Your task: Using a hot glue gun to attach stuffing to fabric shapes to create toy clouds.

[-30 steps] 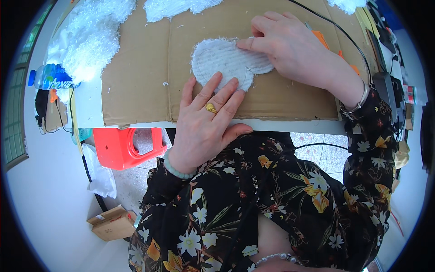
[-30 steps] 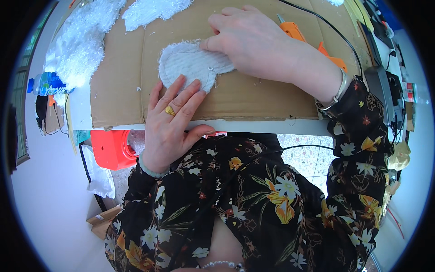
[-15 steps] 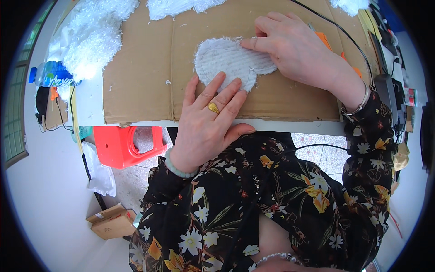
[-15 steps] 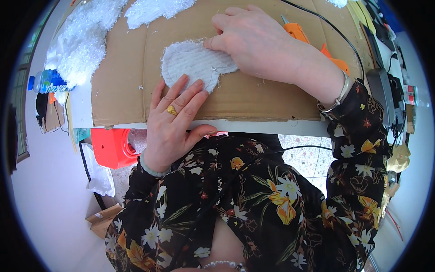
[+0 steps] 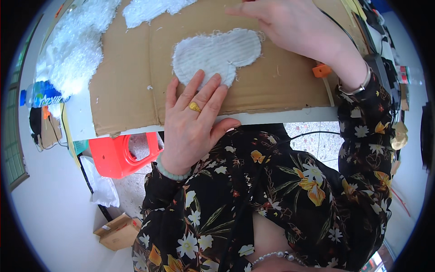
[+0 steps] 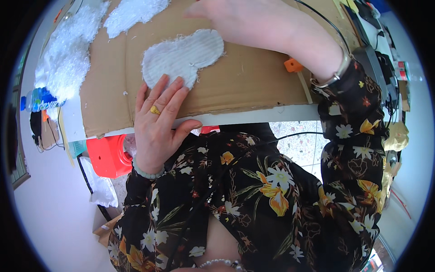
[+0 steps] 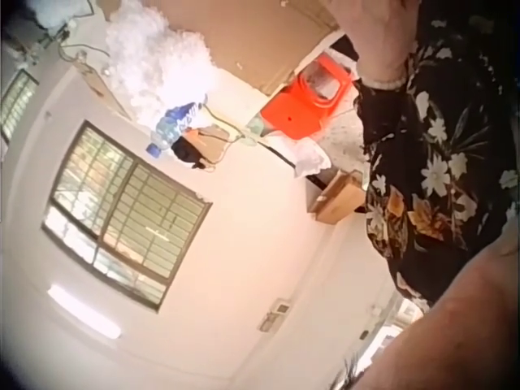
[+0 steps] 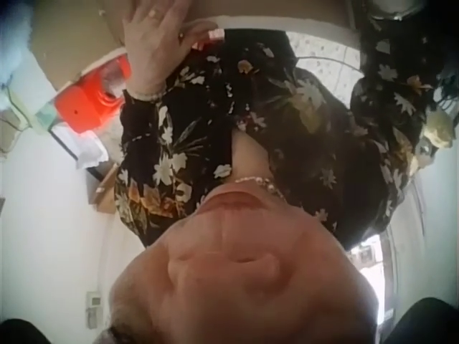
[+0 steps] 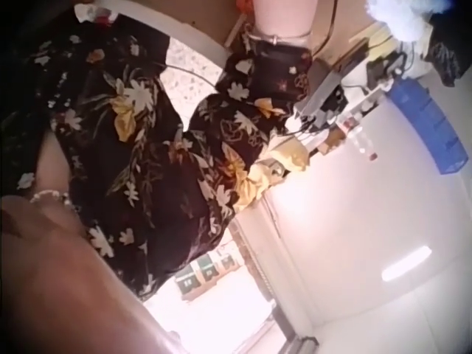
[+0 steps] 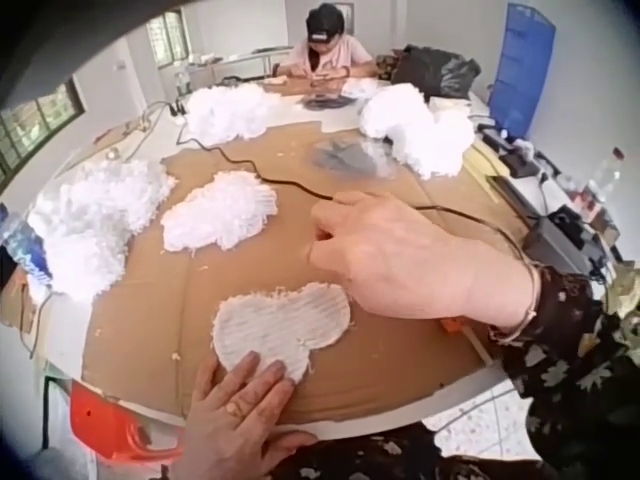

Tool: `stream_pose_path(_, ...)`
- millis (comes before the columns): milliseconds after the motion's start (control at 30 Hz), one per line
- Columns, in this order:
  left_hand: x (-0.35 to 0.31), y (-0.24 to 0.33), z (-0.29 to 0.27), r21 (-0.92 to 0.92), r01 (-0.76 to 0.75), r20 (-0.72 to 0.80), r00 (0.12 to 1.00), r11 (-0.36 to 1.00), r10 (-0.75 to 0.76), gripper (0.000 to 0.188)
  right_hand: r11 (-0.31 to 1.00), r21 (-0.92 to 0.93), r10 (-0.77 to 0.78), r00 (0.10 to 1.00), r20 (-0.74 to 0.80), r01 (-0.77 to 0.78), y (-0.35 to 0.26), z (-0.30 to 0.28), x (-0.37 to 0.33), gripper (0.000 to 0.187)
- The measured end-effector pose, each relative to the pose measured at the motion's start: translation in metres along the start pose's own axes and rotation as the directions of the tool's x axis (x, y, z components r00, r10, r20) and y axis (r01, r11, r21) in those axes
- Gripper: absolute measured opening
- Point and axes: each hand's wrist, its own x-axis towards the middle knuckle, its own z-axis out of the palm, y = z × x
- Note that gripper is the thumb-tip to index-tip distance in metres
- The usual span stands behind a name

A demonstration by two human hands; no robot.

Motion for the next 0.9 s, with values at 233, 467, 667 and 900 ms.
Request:
stream_pose_path(233, 0.000, -0.004, 0.003, 0.039, 0.032, 0.014, 0.999, 0.999, -0.032, 0.059, 0.989, 0.130, 0.066, 0.996, 0.053, -0.073, -0.016, -0.003, -0.035, 0.027)
stream_pose_path(467, 0.004, -0.006, 0.001, 0.038, 0.056, 0.016, 0.998, 0.998, -0.056, 0.058, 0.985, 0.128, 0.115, 0.993, -0.019, -0.111, -0.019, 0.028, -0.051, 0.029)
stream_pose_path(667, 0.004, -0.009, 0.001, 0.025, 0.050, 0.006, 0.999, 0.998, -0.050, 0.057, 0.986, 0.114, 0.119, 0.993, -0.004, -0.118, -0.017, 0.029, -0.049, 0.028)
stream_pose_path(900, 0.005, -0.010, 0.001, 0.039, 0.062, -0.010, 0.998, 0.997, -0.061, 0.056, 0.989, 0.105, 0.112, 0.993, -0.030, -0.108, -0.020, 0.022, -0.043, 0.029)
